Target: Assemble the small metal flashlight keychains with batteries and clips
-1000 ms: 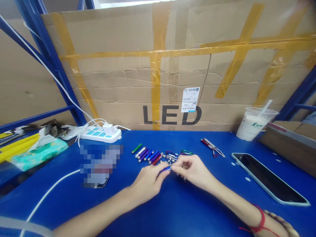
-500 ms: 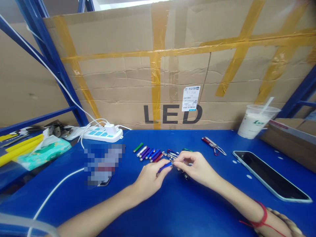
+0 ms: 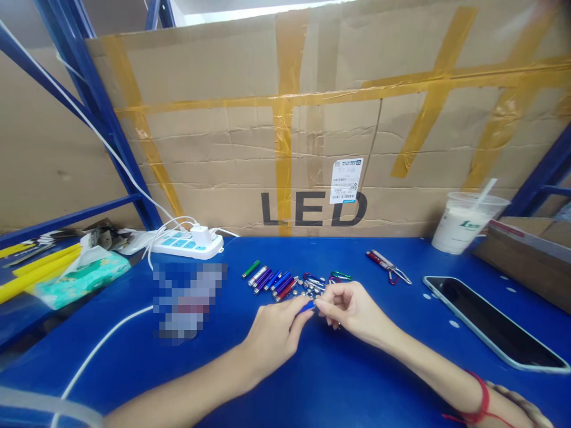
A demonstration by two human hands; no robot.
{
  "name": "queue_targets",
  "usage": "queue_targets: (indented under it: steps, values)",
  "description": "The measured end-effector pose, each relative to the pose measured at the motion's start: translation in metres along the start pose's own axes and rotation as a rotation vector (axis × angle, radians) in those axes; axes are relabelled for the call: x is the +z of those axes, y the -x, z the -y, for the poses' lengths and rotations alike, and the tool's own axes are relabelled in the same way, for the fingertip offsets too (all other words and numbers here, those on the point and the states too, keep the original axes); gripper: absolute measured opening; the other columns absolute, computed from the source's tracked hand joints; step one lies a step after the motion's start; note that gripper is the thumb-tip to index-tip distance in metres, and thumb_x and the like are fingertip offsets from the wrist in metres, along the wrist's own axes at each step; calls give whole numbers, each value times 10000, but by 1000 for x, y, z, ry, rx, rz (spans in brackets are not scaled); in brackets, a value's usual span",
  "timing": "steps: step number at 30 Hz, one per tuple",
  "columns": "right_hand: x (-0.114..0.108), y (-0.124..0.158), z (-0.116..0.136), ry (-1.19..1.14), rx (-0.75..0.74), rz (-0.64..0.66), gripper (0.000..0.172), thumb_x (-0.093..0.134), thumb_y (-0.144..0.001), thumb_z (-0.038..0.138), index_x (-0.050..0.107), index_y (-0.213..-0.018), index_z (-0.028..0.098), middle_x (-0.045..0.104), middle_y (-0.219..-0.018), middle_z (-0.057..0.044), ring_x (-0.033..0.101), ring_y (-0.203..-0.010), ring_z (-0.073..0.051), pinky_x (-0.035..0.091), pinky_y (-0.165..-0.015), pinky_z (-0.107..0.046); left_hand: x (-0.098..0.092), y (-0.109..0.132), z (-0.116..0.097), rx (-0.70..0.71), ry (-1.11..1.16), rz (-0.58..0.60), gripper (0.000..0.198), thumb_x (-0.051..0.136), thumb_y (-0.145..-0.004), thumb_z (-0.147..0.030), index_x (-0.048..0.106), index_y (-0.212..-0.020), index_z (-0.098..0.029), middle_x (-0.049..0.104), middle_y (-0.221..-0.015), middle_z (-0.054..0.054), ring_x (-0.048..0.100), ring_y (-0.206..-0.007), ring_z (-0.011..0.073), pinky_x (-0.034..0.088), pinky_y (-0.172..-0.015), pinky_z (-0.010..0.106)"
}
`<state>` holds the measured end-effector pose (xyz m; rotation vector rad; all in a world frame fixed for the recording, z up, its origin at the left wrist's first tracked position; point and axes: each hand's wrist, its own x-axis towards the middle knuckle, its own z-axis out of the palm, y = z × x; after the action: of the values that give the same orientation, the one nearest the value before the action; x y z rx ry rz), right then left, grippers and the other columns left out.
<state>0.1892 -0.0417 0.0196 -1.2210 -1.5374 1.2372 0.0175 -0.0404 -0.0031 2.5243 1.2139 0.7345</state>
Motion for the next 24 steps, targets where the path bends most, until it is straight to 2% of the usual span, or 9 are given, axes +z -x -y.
queue_targets:
  steps: [4, 7, 12, 16, 18, 20, 22, 24]
  values:
    - [-1, -1, 4, -30, -4, -16, 405, 732, -559, 520, 604, -576, 137, 573, -510, 2, 483, -421, -70, 386, -400, -191, -4, -5, 5, 13, 50, -87, 262, 404, -913, -311, 608, -1054, -227, 707, -982, 36, 671, -835, 190, 490, -698, 244]
    - [-2, -1, 4, -18, -41, -48, 412, 702, -605, 537, 631, -605, 132, 563, -495, 4, 466, -404, -66, 365, -379, -186, -10, -8, 5, 1, 74, -120, 261, 436, -903, -312, 596, -1092, -231, 706, -997, 25, 676, -809, 171, 500, -715, 238]
    - [-4, -2, -1, -1, -60, -47, 414, 667, -654, 541, 637, -620, 129, 582, -532, -8, 469, -417, -64, 373, -380, -179, -14, -9, 5, 38, 115, -59, 297, 401, -918, -312, 545, -1174, -264, 711, -967, 1, 674, -795, 152, 502, -726, 231]
    - [-5, -5, -6, 76, -117, -45, 385, 638, -708, 511, 680, -747, 130, 611, -577, -21, 498, -439, -77, 398, -392, -185, -15, -12, 6, -49, 196, -51, 276, 403, -913, -309, 586, -1113, -258, 687, -1059, 1, 653, -897, 168, 481, -835, 268]
    - [-6, -5, -7, 174, -238, -126, 372, 654, -710, 481, 699, -858, 143, 632, -624, -29, 519, -459, -90, 436, -424, -205, -16, -13, 6, -104, 252, -45, 278, 404, -909, -330, 594, -1097, -252, 680, -1071, 3, 635, -944, 179, 464, -876, 287]
    - [-9, -4, -7, 309, -432, -197, 334, 662, -726, 442, 709, -921, 174, 656, -704, -44, 548, -510, -105, 475, -482, -226, -18, -14, 6, -128, 304, -29, 281, 404, -906, -337, 595, -1092, -248, 676, -1068, 4, 615, -974, 184, 444, -901, 299]
    - [-12, -3, -8, 431, -629, -193, 258, 621, -782, 406, 722, -918, 211, 673, -781, -59, 593, -600, -128, 502, -550, -243, -18, -15, 6, -116, 356, -1, 275, 409, -903, -324, 595, -1089, -242, 670, -1051, 5, 609, -954, 179, 437, -894, 298]
    - [-15, -3, -9, 501, -759, -156, 221, 562, -839, 370, 730, -886, 233, 684, -810, -64, 629, -686, -148, 518, -606, -253, -18, -15, 5, -88, 423, 51, 272, 407, -902, -310, 592, -1080, -220, 671, -976, 14, 613, -847, 160, 453, -826, 279]
